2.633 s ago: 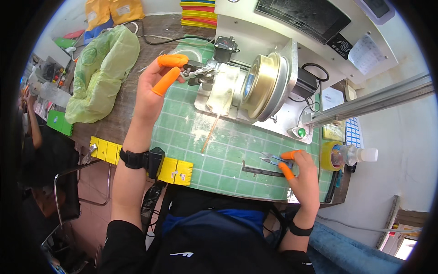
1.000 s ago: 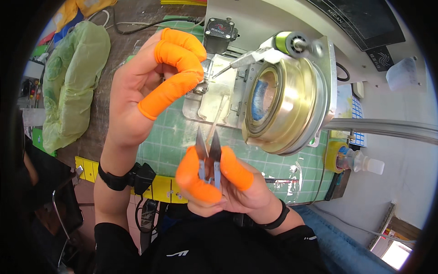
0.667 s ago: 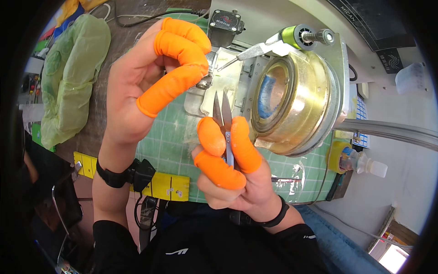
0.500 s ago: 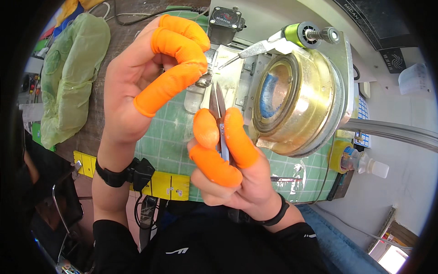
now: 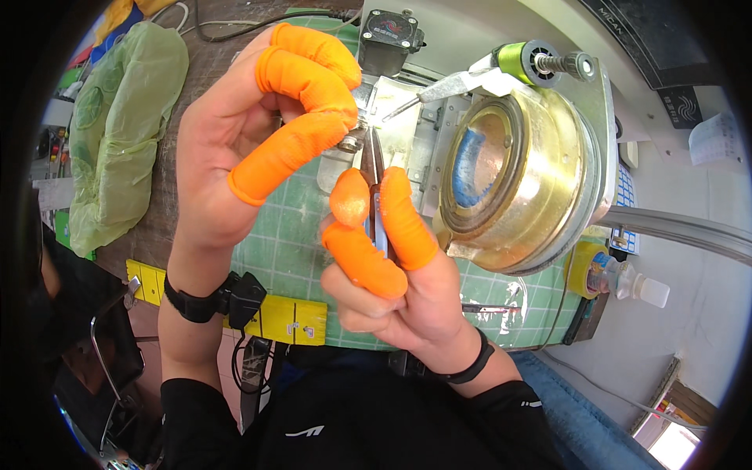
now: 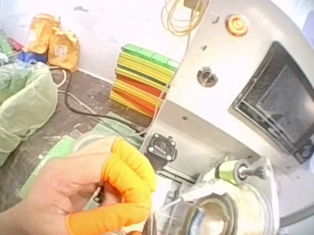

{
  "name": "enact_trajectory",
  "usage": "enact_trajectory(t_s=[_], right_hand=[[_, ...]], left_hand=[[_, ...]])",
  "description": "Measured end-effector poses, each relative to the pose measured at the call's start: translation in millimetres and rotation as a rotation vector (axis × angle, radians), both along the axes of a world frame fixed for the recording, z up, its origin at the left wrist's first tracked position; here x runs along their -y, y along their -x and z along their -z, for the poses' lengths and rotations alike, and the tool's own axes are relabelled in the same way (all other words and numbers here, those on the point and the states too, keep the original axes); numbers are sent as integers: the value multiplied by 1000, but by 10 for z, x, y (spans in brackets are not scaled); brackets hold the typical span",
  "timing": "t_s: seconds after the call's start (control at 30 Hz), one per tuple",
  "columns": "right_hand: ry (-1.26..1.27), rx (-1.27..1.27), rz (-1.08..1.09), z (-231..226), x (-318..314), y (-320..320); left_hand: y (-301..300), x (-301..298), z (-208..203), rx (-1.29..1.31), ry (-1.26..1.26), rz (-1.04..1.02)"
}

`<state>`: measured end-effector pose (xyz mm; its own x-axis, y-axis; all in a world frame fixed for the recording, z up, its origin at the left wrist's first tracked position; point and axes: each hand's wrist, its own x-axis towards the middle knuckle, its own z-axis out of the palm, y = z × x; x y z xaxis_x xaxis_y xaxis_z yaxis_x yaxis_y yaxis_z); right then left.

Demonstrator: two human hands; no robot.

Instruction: Assembling small electronic or mechanical components using adhesive and manual tools.

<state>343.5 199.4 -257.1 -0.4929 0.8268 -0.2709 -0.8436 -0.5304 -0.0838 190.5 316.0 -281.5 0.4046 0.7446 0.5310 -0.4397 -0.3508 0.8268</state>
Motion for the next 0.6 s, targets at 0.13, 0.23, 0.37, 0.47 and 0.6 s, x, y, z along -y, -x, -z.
enact_trajectory(t_s=[0.13,0.23,0.37,0.47,0.6], right_hand=[[-46,-24,19,21,-22,0],[-56,-58,-2,34,-1,22],[-184,-104,-138,77,201,-93],[-218,-155,-239,189,418,-254],[-222,-128,-225,220,746,-452]], left_hand=[[117,-74,-73,-407,-204,-100],[56,-133,174,-33,-119,-58],[75,-86,19,21,-128,-22],[53,-40,-92,-103,-133,-50],[284,-105,-280,-207,-378,-298]])
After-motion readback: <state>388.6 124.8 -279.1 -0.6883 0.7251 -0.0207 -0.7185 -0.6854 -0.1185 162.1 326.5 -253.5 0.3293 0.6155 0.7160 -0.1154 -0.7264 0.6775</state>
